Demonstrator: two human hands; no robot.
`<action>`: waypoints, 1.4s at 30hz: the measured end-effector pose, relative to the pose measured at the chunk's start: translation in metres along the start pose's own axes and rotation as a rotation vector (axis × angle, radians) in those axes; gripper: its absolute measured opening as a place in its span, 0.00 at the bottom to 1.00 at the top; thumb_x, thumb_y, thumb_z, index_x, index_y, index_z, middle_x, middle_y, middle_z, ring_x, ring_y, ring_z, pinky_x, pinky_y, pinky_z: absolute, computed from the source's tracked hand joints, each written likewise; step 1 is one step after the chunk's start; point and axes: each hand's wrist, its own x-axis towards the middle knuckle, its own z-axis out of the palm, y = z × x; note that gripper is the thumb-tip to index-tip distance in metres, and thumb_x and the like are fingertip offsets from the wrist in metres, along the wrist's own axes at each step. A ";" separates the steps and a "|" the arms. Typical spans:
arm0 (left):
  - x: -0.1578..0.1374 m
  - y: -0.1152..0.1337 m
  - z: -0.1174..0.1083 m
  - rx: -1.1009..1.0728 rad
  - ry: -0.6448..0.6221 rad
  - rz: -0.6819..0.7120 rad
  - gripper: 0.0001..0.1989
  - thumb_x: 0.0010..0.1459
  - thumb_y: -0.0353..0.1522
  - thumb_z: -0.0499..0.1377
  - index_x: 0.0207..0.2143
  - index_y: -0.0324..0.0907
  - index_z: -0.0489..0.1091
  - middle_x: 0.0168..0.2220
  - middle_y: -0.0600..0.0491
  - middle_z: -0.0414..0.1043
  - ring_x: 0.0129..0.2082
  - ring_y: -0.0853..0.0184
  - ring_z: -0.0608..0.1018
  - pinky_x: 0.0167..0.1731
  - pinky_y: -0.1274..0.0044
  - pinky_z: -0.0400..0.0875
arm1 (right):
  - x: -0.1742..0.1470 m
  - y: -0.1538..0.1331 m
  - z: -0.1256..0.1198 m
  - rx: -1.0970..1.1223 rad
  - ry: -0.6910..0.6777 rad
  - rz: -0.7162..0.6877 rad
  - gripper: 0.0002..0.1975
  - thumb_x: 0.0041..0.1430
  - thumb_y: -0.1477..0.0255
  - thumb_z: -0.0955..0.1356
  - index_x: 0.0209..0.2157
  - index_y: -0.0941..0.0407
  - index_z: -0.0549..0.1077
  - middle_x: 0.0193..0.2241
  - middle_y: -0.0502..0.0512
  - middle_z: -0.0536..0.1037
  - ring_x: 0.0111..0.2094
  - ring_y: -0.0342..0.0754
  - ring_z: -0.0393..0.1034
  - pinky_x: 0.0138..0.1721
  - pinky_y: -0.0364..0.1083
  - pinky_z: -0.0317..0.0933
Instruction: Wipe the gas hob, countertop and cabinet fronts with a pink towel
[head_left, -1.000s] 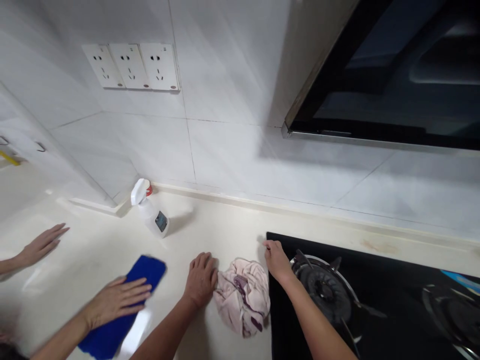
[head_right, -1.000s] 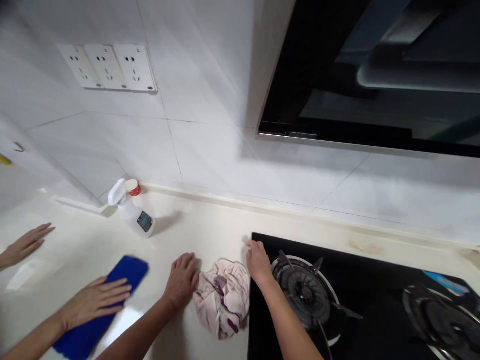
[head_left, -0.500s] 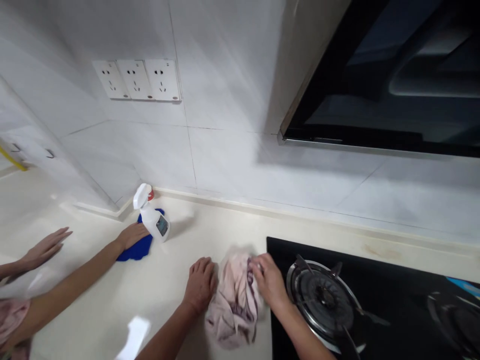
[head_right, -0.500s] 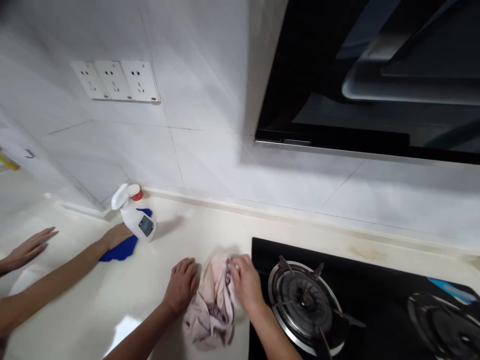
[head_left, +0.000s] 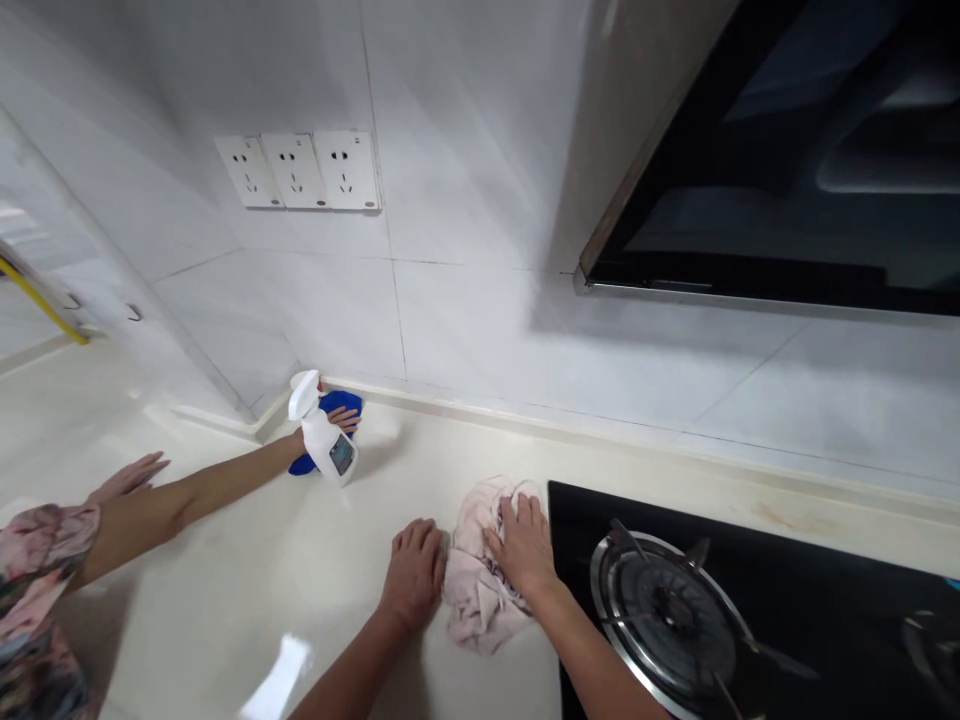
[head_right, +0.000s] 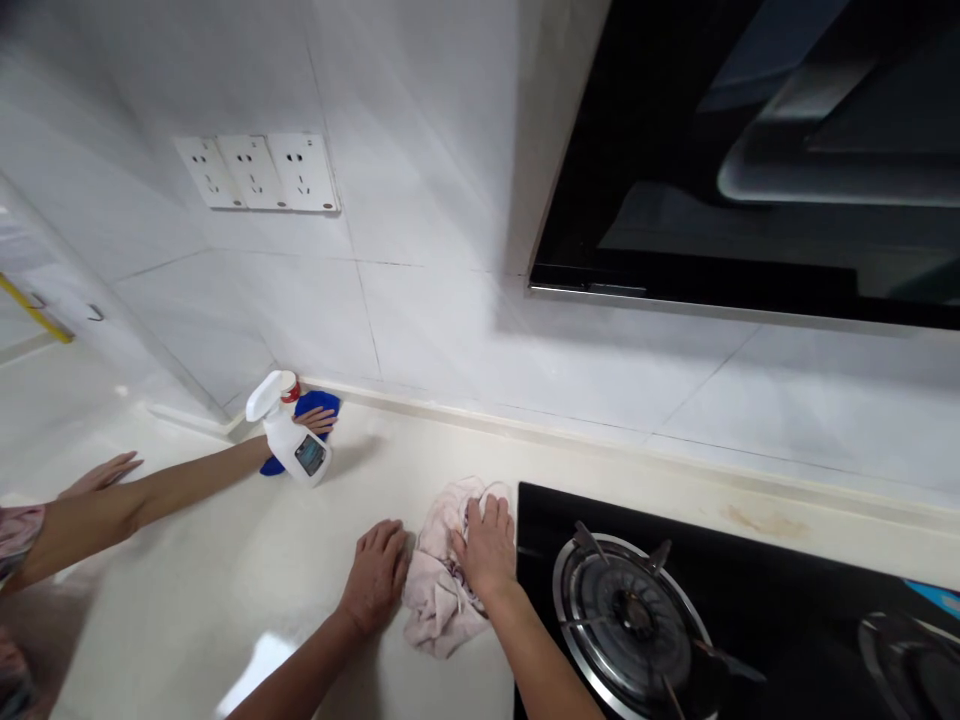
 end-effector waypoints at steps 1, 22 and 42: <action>0.000 0.000 0.000 0.000 -0.001 0.002 0.15 0.67 0.31 0.53 0.53 0.43 0.72 0.56 0.44 0.72 0.59 0.56 0.70 0.58 0.60 0.66 | -0.009 0.001 0.002 0.004 0.022 -0.027 0.27 0.67 0.65 0.63 0.64 0.60 0.68 0.66 0.71 0.64 0.70 0.67 0.50 0.67 0.61 0.48; -0.086 0.045 -0.046 -0.326 0.295 -0.220 0.17 0.69 0.36 0.51 0.58 0.45 0.66 0.57 0.42 0.70 0.59 0.57 0.73 0.57 0.60 0.74 | -0.043 0.021 -0.060 0.655 0.418 0.119 0.27 0.62 0.52 0.62 0.53 0.57 0.68 0.55 0.69 0.70 0.59 0.61 0.63 0.62 0.60 0.57; -0.164 -0.019 -0.082 0.129 0.016 -0.150 0.15 0.68 0.33 0.53 0.52 0.43 0.74 0.57 0.42 0.74 0.59 0.55 0.74 0.56 0.58 0.67 | -0.033 -0.047 -0.026 -0.040 -0.242 0.019 0.38 0.69 0.53 0.60 0.74 0.55 0.51 0.75 0.66 0.43 0.72 0.74 0.37 0.65 0.70 0.38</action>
